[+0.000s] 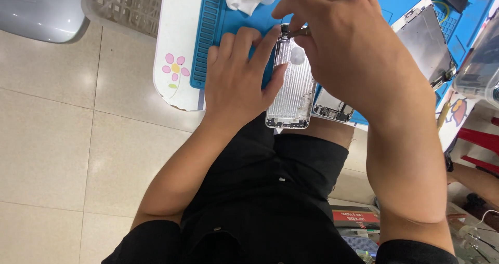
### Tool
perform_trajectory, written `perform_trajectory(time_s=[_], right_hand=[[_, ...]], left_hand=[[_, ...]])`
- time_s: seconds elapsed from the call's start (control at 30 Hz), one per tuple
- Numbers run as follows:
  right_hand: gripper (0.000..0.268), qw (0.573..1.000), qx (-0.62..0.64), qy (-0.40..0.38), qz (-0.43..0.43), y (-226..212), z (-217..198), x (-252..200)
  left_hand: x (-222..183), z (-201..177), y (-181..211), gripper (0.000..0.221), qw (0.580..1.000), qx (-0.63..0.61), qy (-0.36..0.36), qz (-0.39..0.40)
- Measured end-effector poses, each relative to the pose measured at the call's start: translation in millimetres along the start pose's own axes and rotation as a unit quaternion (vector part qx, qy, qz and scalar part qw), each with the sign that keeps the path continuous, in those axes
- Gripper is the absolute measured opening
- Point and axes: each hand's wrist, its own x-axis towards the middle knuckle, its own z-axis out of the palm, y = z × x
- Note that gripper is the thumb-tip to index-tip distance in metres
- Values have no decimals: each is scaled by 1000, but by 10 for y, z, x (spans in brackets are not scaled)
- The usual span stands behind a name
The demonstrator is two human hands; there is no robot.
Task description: The person scrapes old adhesive and residue from the inside of a disassembled phone back housing using a small handheld scraping tool, working over a blue repair mat with other phone parts laid out. They rotate the housing to reach different edges and set it back on the mat when finished.
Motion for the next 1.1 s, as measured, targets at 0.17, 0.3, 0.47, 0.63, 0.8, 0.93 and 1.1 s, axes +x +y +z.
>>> perform_trajectory(time_s=[0.17,0.3,0.47,0.63,0.8,0.93,1.1], right_hand=[[35,990,134,-17,26,41,-78,-68],[39,984,169,-3,52,105,-227,-153],[35,945,274,61,169,449,-54,-420],[31,887,357,130,263,701,255,-556],[30,890,341,163,254,905,508,-772],[31,896,352,169,211,939,569,-764],[29,900,347,166,204,940,551,-740]], left_hand=[[12,-10,5,55,1000,-13,-15,-13],[50,-46,27,55,999,-24,-30,-26],[120,-79,54,52,998,-14,-54,-37],[134,-74,65,47,997,-46,-49,-38],[350,-77,114,43,998,-27,-53,-22],[517,-15,112,43,997,5,-76,7],[588,106,96,45,994,27,-96,36]])
